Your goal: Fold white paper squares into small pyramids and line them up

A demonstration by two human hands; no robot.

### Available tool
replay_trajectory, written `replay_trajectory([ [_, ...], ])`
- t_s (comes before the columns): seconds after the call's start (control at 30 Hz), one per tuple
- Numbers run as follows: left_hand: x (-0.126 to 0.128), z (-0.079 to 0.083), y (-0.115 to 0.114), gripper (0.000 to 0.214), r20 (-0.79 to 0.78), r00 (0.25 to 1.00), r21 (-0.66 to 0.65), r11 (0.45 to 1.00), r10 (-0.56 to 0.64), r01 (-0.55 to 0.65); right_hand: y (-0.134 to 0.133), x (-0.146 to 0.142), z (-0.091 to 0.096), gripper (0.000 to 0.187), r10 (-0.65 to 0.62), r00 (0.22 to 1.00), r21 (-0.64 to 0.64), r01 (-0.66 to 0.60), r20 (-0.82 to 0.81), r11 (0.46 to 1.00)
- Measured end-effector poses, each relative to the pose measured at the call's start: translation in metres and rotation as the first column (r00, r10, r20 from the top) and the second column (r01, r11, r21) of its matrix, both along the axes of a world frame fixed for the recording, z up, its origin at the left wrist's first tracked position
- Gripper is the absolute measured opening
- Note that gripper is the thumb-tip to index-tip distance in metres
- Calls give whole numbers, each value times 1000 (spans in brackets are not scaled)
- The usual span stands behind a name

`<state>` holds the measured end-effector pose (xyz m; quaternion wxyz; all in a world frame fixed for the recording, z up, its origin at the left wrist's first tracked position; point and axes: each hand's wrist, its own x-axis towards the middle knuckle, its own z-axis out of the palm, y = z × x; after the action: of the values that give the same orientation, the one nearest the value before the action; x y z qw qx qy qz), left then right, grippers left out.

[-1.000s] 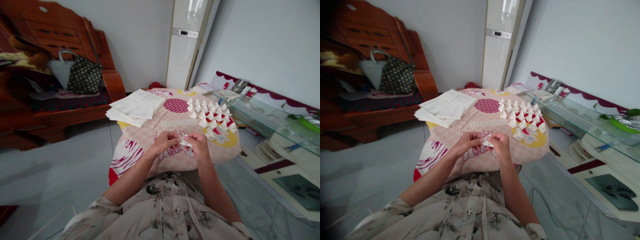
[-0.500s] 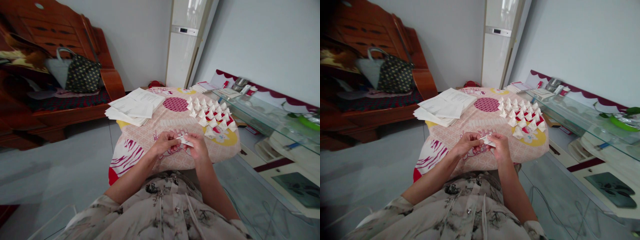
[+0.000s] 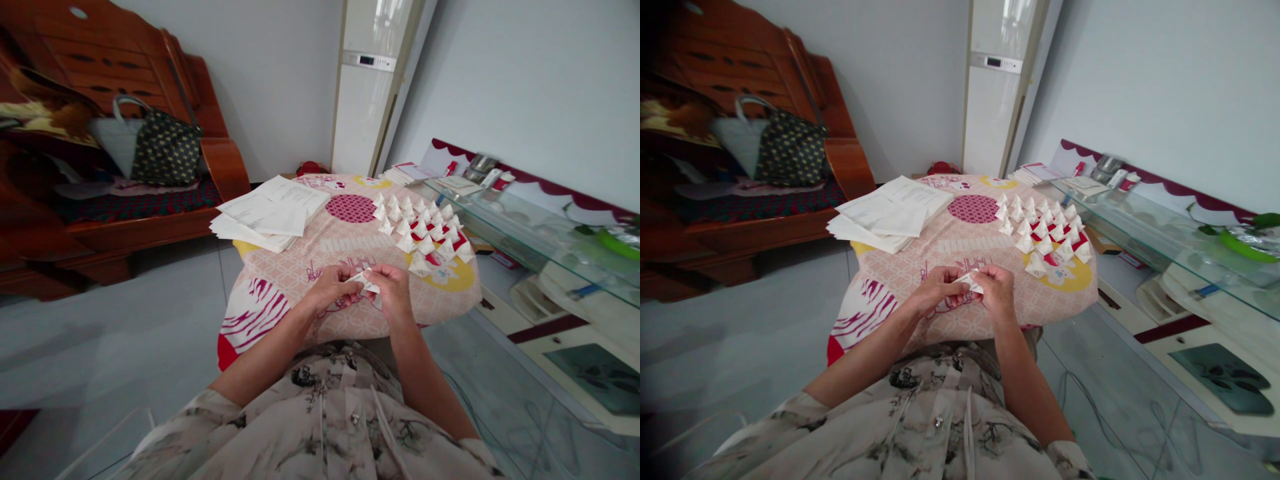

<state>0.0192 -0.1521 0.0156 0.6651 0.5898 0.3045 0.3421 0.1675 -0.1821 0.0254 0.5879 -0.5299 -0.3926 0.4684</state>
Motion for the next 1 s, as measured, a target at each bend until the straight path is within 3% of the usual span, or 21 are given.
replay_trajectory([
  [0.2, 2, 2, -3, 25, -31, 1000, -24, 1000, 0, 0, 1, -1, -1, 19, -10, 999, -11, 11, 42, 1000],
  [0.5, 0, 1, -3, 29, 13, 1000, -58, 998, -26, 27, 0, 1, 1, 23, 71, 996, 2, -71, -55, 997],
  [0.7, -2, 1, 0, 24, 31, 998, -64, 997, 48, -46, 1, 4, 1, 22, 64, 997, 28, -63, -38, 998],
  [1.0, -9, 4, 5, 28, 55, 998, -106, 994, -21, 27, 3, 6, 2, 24, 81, 995, 46, -78, -60, 996],
])
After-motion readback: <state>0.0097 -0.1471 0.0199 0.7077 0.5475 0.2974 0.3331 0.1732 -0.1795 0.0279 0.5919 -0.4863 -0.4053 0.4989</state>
